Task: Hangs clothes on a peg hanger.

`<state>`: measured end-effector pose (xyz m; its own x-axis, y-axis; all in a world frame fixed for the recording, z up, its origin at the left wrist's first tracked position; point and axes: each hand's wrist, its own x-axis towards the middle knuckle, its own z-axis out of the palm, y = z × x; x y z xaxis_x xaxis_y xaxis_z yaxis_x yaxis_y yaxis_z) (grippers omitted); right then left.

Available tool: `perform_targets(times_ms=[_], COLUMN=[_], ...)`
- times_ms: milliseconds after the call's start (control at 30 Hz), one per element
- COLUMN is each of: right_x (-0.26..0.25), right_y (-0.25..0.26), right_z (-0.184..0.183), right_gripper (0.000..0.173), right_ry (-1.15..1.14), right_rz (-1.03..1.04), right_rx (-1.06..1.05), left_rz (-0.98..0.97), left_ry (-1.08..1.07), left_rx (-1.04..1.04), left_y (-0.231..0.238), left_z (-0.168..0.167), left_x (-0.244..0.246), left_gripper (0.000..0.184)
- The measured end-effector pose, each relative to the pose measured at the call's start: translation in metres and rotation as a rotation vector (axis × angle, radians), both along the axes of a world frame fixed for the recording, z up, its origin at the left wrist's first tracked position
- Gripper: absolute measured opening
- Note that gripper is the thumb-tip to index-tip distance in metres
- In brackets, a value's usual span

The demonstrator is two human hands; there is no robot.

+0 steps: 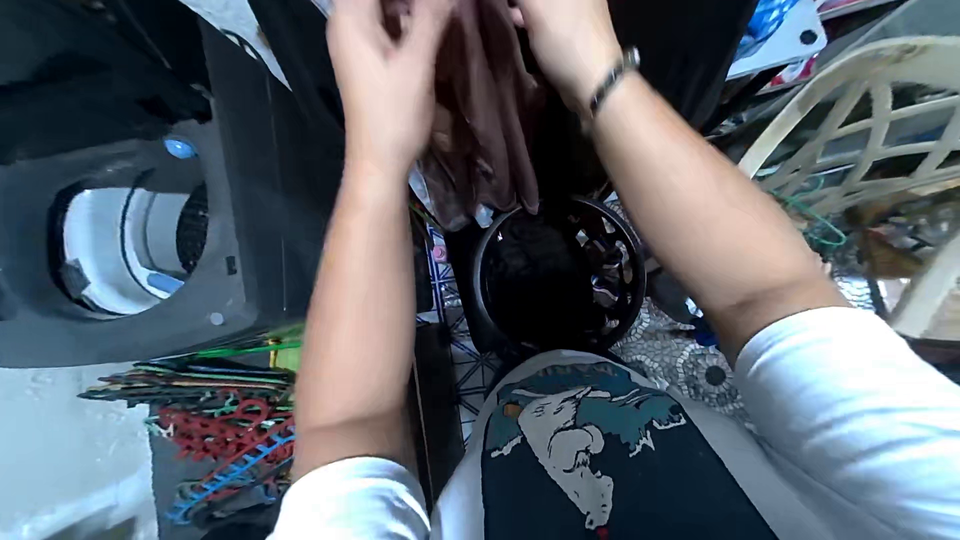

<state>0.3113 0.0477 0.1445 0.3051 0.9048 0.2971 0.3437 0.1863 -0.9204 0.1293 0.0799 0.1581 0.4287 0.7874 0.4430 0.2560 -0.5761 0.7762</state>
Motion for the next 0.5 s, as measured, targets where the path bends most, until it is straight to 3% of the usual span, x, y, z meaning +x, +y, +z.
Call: perform_targets(times_ms=[33,67,100,133,200,233,267,300,333,367,433,500], right_x=[0.005,0.012,0.019,0.023,0.023,0.018,0.008,-0.002,-0.01,-0.014,-0.007,0.016], right_y=[-0.015,-0.032,-0.051,-0.075,-0.131,-0.158,-0.185,-0.209,-0.226,-0.234,-0.226,-0.202], right_z=[-0.025,-0.055,-0.09,-0.13,-0.224,-0.279,-0.336,-0.387,-0.421,-0.43,-0.392,-0.315], right_gripper=[0.018,0.043,0.058,0.059,0.045,0.048,0.06,0.074,0.075,0.062,0.035,0.029], right_ry=[-0.027,-0.061,-0.091,-0.124,-0.249,-0.339,-0.401,-0.462,-0.506,-0.529,-0.439,-0.221], right_rz=[0.025,0.07,0.1,0.103,0.121,0.156,0.178,0.211,0.237,0.223,0.144,0.119], right_rx=[0.097,0.116,0.039,-0.134,-0.623,-0.86,-1.075,-1.238,-1.298,-1.29,-1.19,-0.982], left_rz=[-0.059,-0.11,-0.132,-0.15,-0.212,-0.24,-0.26,-0.267,-0.265,-0.236,-0.198,-0.198], left_ry=[-0.004,0.014,0.058,0.156,0.477,0.651,0.817,0.964,1.057,1.077,0.946,0.845], left_rx=[-0.051,-0.133,-0.258,-0.417,-0.673,-0.764,-0.885,-1.014,-1.156,-1.302,-1.456,-1.465], left_y=[-0.017,-0.038,-0.06,-0.083,-0.137,-0.17,-0.205,-0.237,-0.262,-0.276,-0.295,-0.301], left_z=[-0.018,-0.043,-0.079,-0.126,-0.252,-0.308,-0.336,-0.337,-0.315,-0.286,-0.26,-0.268], left_x=[-0.011,-0.025,-0.042,-0.067,-0.147,-0.192,-0.227,-0.247,-0.254,-0.253,-0.259,-0.267], left_gripper=[0.034,0.042,0.041,0.039,0.037,0.038,0.039,0.039,0.037,0.036,0.039,0.04])
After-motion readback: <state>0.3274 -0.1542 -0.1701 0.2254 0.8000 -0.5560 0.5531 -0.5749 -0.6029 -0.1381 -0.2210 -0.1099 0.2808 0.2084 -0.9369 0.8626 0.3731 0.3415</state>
